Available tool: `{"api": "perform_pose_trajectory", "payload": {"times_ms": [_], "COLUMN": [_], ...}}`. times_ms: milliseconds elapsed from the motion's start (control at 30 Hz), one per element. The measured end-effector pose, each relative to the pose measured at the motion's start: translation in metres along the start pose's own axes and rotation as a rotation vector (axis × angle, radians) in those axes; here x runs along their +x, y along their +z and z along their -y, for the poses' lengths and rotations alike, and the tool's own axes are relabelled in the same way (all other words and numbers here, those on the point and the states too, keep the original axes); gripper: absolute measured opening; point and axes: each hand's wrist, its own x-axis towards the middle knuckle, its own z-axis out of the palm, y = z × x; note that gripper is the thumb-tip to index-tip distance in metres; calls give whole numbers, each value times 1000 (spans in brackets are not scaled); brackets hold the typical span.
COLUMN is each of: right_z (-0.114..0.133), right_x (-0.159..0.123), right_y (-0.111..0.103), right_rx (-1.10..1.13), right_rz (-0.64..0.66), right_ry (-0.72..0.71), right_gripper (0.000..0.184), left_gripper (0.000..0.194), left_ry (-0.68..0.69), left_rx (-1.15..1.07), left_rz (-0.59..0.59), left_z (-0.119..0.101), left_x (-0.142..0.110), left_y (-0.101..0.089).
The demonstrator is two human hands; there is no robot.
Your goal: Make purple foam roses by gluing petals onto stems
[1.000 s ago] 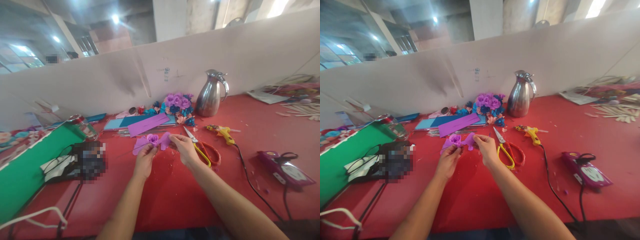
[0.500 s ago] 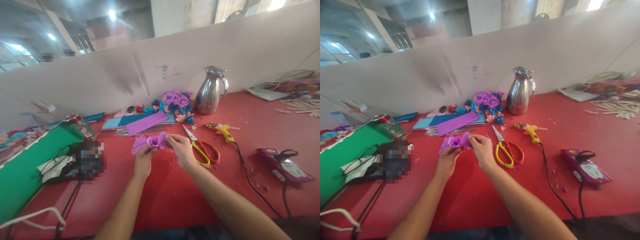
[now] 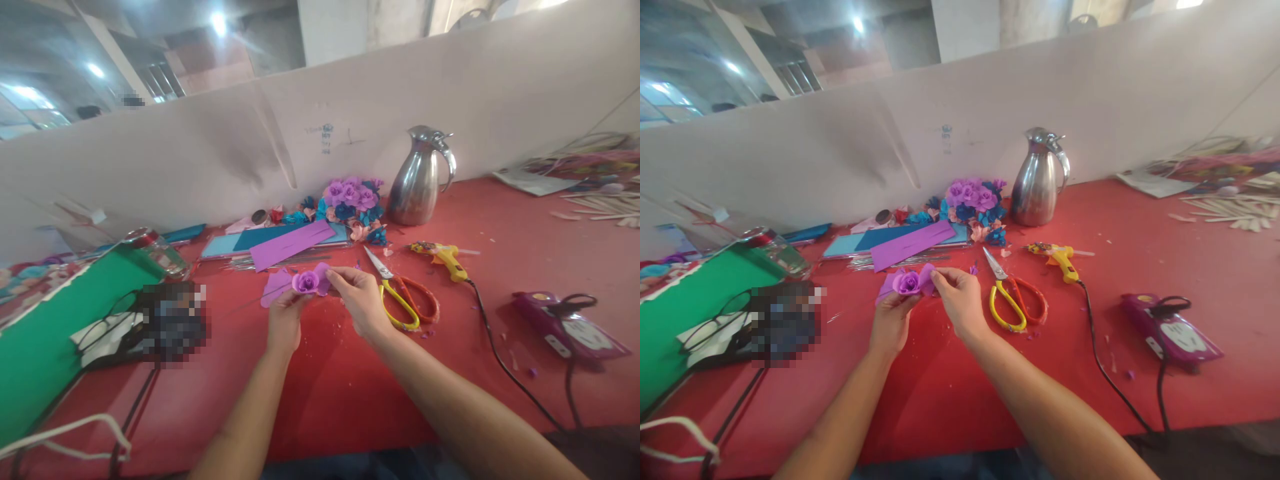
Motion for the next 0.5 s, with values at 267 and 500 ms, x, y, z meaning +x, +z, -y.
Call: {"api": "perform_pose_trajectory", "payload": {"times_ms": [267, 500], "right_z": [-1, -3], "right_x": [-2, -2], "right_y": [1, 0], "right_rx": [-15, -40], "right_rz": [7, -3], "right_ry": [-21, -59], "right_gripper": [32, 30], "left_gripper": [18, 14], "left_ry": [54, 99], "left_rx": [18, -7], "left_rz": [-18, -25], "left_z": [-2, 4], "left_x": [-1, 0], "left_y": [2, -1]}}
